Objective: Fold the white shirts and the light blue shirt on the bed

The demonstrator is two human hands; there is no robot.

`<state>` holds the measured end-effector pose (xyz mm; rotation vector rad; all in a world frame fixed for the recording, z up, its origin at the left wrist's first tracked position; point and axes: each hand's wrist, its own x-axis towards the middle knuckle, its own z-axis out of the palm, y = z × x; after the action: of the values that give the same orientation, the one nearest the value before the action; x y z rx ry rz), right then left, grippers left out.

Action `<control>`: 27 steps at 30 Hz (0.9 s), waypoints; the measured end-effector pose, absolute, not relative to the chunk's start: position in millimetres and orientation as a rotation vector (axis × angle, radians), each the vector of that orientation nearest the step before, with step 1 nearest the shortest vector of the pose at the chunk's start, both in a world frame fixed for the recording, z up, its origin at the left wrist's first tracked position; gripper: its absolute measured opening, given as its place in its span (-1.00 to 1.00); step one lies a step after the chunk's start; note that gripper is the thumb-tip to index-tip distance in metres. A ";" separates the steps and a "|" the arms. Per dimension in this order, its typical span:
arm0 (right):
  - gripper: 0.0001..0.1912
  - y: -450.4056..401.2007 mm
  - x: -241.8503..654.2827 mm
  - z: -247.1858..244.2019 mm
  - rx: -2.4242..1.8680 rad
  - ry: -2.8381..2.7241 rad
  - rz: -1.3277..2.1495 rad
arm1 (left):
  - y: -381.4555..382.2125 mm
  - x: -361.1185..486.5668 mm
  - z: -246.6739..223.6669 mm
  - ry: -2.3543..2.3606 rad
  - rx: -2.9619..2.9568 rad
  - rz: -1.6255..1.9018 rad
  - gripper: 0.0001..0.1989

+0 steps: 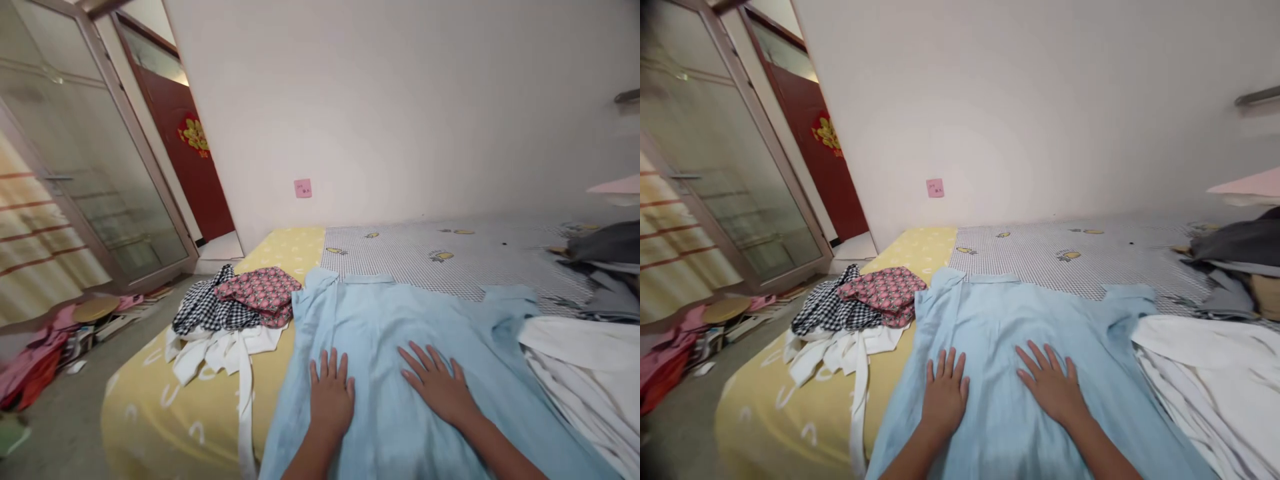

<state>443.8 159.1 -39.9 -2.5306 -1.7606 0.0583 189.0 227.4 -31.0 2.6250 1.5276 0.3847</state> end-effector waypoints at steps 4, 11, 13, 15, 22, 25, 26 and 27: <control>-0.42 148.0 432.4 -34.0 -2.595 -1.726 0.076 | 185.9 150.5 -53.9 1.528 2.745 0.495 -0.49; -0.45 40.0 459.0 -58.1 -2.330 -1.735 -0.174 | 167.7 99.2 -61.6 1.557 2.874 0.465 -0.40; -0.45 -2.2 473.7 -69.4 -2.301 -1.597 -0.256 | 177.3 100.9 -48.0 1.621 2.812 0.340 -0.40; -0.45 -41.7 485.9 -82.3 -2.238 -1.442 -0.259 | 187.5 107.1 -32.3 1.701 2.741 0.223 -0.41; -0.39 -134.6 495.6 -126.1 -1.812 -0.075 0.290 | 200.5 119.9 -10.9 1.861 2.578 -0.002 -0.42; -0.17 -144.1 485.4 -128.3 -1.667 0.168 0.476 | 197.3 116.2 -19.4 1.874 2.592 0.002 -0.42; -0.13 -142.5 479.9 -126.9 -1.646 0.145 0.567 | 195.4 114.6 -22.2 1.874 2.607 0.007 -0.42; -0.12 -138.8 473.1 -124.8 -1.618 0.084 0.662 | 192.9 113.0 -24.4 1.876 2.627 0.009 -0.42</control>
<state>473.1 -138.8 -124.8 -1.6184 0.0840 0.6621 113.0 192.9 -24.4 2.6274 1.8763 0.0093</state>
